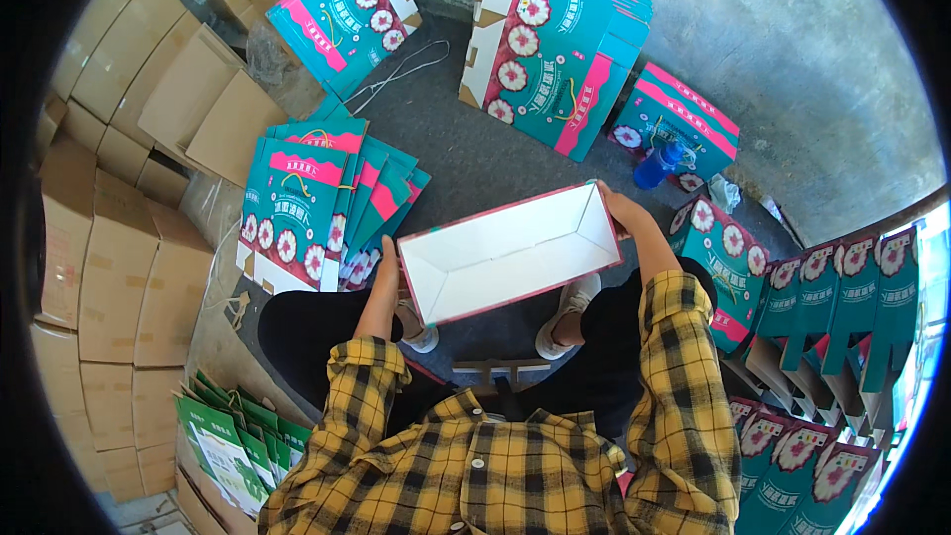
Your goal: Folding and assembling cardboard boxes for fruit packaging.
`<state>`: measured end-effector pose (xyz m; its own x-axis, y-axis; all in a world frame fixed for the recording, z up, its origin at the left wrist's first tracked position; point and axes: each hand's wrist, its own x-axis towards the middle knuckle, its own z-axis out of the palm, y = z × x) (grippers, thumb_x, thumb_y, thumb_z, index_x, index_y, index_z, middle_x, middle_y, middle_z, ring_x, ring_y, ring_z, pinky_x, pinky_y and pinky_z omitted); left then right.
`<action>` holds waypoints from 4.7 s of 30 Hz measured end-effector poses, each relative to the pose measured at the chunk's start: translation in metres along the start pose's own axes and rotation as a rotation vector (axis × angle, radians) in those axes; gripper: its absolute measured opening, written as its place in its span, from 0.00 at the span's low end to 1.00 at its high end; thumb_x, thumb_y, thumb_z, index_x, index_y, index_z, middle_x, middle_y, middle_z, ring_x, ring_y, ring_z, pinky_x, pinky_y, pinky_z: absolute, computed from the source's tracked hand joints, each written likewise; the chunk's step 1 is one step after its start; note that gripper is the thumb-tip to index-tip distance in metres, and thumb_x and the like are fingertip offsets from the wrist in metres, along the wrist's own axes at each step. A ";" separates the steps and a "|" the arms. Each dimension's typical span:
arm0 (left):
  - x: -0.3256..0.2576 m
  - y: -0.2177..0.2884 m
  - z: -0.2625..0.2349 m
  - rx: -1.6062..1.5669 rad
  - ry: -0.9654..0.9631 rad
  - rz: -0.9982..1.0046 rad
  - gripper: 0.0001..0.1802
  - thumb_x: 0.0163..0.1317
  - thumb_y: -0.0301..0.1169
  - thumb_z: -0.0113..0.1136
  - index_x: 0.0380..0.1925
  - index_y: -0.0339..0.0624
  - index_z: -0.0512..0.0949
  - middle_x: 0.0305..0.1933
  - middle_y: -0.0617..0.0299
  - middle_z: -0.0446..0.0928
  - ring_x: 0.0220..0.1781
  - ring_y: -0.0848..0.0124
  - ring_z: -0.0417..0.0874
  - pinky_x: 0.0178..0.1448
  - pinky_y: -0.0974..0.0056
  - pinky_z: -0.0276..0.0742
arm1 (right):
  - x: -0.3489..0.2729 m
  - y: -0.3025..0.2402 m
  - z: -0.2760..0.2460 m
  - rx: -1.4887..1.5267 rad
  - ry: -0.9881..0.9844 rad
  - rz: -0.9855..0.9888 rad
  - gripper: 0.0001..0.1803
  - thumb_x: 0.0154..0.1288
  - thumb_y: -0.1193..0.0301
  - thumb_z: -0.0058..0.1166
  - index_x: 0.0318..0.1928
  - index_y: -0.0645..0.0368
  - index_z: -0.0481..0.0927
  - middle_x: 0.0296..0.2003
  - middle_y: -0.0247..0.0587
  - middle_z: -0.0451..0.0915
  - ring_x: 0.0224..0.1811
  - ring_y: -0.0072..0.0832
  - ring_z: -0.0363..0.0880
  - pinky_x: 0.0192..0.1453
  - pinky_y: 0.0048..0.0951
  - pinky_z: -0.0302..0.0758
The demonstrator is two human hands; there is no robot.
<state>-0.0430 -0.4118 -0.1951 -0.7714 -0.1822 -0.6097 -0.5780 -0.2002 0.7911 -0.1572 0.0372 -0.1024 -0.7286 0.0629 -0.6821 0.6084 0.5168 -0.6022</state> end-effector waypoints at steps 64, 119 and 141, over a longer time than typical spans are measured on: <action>-0.064 0.030 0.021 0.498 0.040 0.268 0.44 0.61 0.63 0.51 0.52 0.24 0.70 0.45 0.45 0.77 0.49 0.58 0.78 0.53 0.61 0.71 | -0.038 -0.026 0.010 0.329 -0.280 -0.084 0.43 0.62 0.37 0.46 0.62 0.62 0.69 0.60 0.46 0.71 0.62 0.32 0.69 0.65 0.35 0.65; -0.132 0.078 0.035 0.904 0.006 0.458 0.25 0.68 0.45 0.40 0.46 0.30 0.72 0.45 0.37 0.76 0.50 0.42 0.76 0.54 0.46 0.69 | -0.014 -0.025 0.052 -0.476 0.323 -0.635 0.29 0.60 0.55 0.55 0.56 0.61 0.75 0.58 0.59 0.71 0.62 0.50 0.67 0.66 0.41 0.64; -0.068 0.031 0.026 0.804 0.060 0.601 0.49 0.50 0.48 0.70 0.65 0.31 0.58 0.67 0.36 0.59 0.70 0.47 0.59 0.71 0.52 0.57 | -0.027 -0.069 0.101 -1.324 0.374 -0.687 0.42 0.31 0.55 0.77 0.50 0.54 0.73 0.46 0.39 0.73 0.51 0.37 0.73 0.49 0.33 0.78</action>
<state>-0.0151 -0.3804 -0.1281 -0.9923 -0.0921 -0.0822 -0.1224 0.6467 0.7528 -0.1474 -0.0857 -0.0841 -0.9005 -0.3985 -0.1743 -0.4270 0.8863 0.1795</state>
